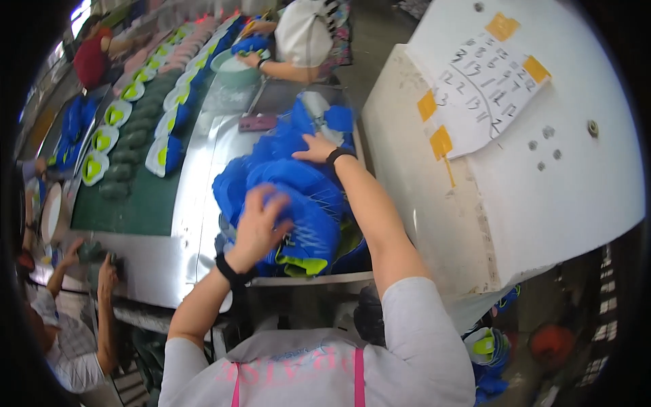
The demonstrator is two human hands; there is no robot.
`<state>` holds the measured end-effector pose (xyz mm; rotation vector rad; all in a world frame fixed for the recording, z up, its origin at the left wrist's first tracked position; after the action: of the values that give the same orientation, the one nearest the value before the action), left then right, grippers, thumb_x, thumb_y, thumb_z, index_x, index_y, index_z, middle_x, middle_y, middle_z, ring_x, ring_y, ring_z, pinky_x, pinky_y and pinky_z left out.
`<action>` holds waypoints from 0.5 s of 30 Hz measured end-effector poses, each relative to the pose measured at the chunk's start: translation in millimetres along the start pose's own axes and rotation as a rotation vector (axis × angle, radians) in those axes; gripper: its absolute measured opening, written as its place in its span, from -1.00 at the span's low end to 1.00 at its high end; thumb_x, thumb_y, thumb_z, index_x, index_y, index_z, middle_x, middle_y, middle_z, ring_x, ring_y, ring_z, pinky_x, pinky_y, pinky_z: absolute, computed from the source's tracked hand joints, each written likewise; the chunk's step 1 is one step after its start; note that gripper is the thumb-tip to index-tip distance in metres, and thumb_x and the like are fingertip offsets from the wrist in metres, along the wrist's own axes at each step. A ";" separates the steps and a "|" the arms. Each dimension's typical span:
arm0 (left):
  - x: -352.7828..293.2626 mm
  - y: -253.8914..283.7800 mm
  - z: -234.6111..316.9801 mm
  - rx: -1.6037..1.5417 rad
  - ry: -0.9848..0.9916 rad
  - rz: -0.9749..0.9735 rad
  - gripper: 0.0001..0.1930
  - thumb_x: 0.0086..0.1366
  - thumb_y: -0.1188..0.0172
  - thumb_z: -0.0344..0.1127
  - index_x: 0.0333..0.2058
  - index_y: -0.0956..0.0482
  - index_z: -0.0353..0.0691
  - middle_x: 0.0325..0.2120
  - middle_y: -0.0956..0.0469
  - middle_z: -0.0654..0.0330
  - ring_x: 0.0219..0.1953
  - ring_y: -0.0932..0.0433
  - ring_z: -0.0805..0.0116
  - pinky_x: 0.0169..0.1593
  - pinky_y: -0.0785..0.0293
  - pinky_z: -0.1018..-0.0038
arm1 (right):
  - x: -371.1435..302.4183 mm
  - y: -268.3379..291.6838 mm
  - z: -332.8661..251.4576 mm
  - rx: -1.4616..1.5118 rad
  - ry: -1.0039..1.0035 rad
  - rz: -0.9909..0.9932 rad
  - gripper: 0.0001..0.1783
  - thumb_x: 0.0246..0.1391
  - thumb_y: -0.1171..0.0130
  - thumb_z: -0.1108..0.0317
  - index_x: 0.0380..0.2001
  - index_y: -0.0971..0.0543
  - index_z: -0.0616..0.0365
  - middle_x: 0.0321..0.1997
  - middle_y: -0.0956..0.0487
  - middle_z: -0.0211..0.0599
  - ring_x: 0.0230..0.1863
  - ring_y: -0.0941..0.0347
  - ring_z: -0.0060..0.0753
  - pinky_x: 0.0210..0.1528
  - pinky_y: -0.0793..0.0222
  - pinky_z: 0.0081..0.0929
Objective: The recorder bundles blue shoe components together using a white string or strap in a shoe factory environment.
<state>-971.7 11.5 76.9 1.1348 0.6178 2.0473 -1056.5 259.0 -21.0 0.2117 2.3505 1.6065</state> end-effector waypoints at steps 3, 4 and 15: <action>-18.2 -48.9 56.2 -0.054 -0.271 -0.291 -0.40 -0.15 -0.33 -0.19 -0.06 -0.38 -0.07 0.06 -0.17 -0.04 0.15 -0.10 -0.07 0.01 -0.33 0.24 | -31.1 31.1 -18.7 0.107 0.168 0.120 -0.30 -0.12 -0.13 -0.08 0.02 -0.35 0.16 0.16 -0.17 0.16 0.18 -0.11 0.08 0.19 -0.05 -0.30; -27.6 -69.3 58.6 -0.046 -0.257 -0.410 -0.36 -0.19 -0.35 -0.19 -0.03 -0.38 -0.05 0.10 -0.11 -0.03 0.18 -0.04 -0.08 0.05 -0.30 0.24 | -52.3 43.8 -33.5 0.131 0.237 0.220 -0.38 -0.10 -0.12 -0.01 -0.02 -0.39 0.15 0.14 -0.20 0.13 0.17 -0.13 0.07 0.18 -0.07 -0.30; -19.5 -112.4 112.3 0.300 -0.291 -0.688 -0.33 -0.16 -0.34 -0.21 0.00 -0.35 -0.22 0.14 -0.09 -0.17 0.21 0.04 -0.20 0.20 -0.05 0.20 | -476.5 -26.7 -151.6 0.558 0.406 0.174 -0.71 -0.09 -0.13 0.23 -0.29 -0.47 0.14 -0.35 -0.50 -0.24 -0.28 -0.43 -0.18 -0.26 -0.33 -0.31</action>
<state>-828.6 75.8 45.7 1.1490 1.0188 1.2097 -651.2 -18.1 77.6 0.2233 3.1407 1.0921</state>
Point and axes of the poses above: each hand's wrist, its own x-axis towards the middle knuckle, its own y-axis out of the back of the hand, z = x × y, the point moved 10 cm from there along x, towards the middle knuckle
